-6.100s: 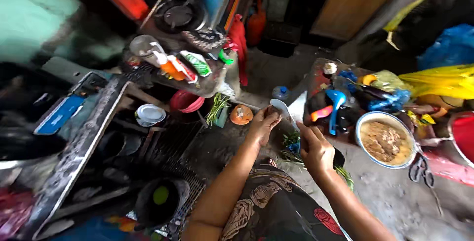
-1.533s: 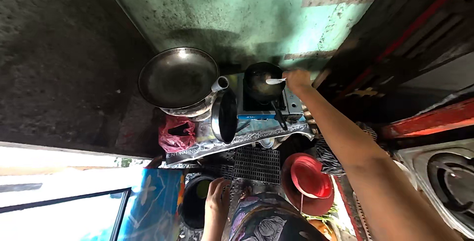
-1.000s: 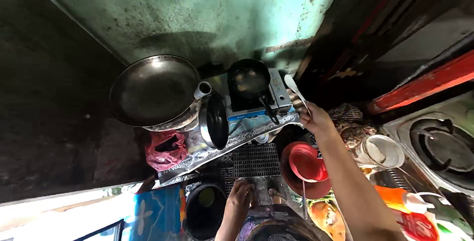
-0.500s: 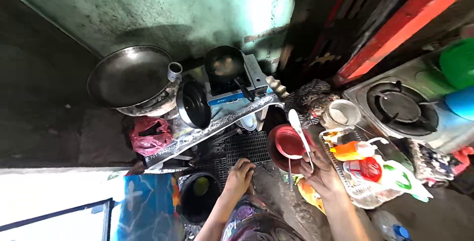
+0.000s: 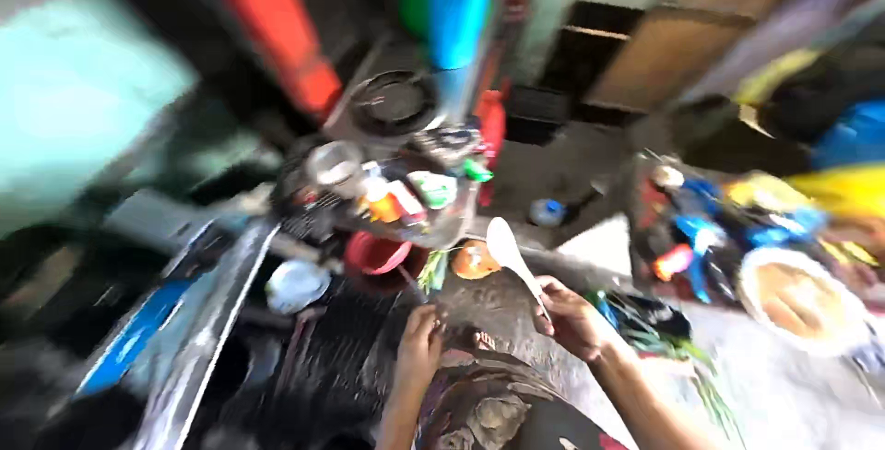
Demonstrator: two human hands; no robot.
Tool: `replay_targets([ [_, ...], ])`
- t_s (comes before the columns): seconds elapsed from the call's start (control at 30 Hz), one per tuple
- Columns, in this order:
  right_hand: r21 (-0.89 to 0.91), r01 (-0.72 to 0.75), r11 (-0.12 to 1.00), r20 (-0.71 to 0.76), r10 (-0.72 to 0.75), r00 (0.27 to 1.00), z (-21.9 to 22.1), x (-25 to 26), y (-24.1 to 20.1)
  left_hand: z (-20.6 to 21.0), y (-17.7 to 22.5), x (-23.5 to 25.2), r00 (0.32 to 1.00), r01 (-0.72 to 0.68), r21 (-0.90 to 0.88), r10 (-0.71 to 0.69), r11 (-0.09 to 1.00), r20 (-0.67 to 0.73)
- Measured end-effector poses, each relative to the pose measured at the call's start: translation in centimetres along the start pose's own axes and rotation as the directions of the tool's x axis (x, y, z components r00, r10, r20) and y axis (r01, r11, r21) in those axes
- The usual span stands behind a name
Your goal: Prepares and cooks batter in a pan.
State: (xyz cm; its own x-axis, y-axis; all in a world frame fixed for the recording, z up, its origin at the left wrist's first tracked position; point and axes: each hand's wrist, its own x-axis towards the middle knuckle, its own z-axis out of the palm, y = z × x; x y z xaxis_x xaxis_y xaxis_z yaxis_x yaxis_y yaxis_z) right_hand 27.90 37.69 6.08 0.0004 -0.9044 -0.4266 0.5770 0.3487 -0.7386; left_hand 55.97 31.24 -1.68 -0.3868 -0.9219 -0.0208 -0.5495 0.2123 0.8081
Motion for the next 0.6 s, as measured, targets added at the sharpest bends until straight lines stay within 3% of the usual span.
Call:
replay_targets([
  [0.1, 0.126, 0.122, 0.984, -0.116, -0.108, 0.987, -3.0, -3.2, 0.7, 1.8, 0.6, 1.6, 0.978, -0.168, 0.002, 0.166, 0.986, 0.13],
  [0.17, 0.187, 0.244, 0.952, -0.296, -0.183, 0.938, -4.0, -5.0, 1.0, 2.6, 0.9, 2.8, 0.948, -0.231, 0.003, 0.225, 0.973, 0.224],
  [0.23, 0.157, 0.393, 0.906, -0.558, -0.247, 0.792, -5.1, -6.9, 0.9, 2.9, 1.4, 3.8, 0.912, -0.284, 0.0, 0.27, 0.959, 0.309],
  [0.3, 0.007, 0.467, 0.884, -0.769, -0.294, 0.567, -7.6, -8.7, 0.5, 3.1, 2.0, 4.7, 0.875, -0.345, -0.01, 0.326, 0.939, 0.359],
  [0.37, -0.16, 0.417, 0.895, -0.896, -0.309, 0.32, -11.0, -10.3, -0.1, 3.1, 2.4, 5.5, 0.851, -0.414, -0.016, 0.393, 0.91, 0.348],
  [0.43, -0.271, 0.249, 0.93, -0.941, -0.311, 0.136, -14.6, -11.5, -0.8, 2.7, 2.5, 6.0, 0.847, -0.444, -0.006, 0.421, 0.896, 0.324],
  [0.53, -0.301, -0.033, 0.953, -0.954, -0.301, -0.004, -19.6, -13.8, -1.5, 2.4, 1.8, 5.3, 0.87, -0.405, 0.031, 0.375, 0.914, 0.32],
  [0.6, -0.323, -0.118, 0.939, -0.946, -0.325, -0.004, -22.0, -14.4, -2.7, 1.7, 1.7, 4.4, 0.899, -0.282, 0.068, 0.239, 0.957, 0.366],
])
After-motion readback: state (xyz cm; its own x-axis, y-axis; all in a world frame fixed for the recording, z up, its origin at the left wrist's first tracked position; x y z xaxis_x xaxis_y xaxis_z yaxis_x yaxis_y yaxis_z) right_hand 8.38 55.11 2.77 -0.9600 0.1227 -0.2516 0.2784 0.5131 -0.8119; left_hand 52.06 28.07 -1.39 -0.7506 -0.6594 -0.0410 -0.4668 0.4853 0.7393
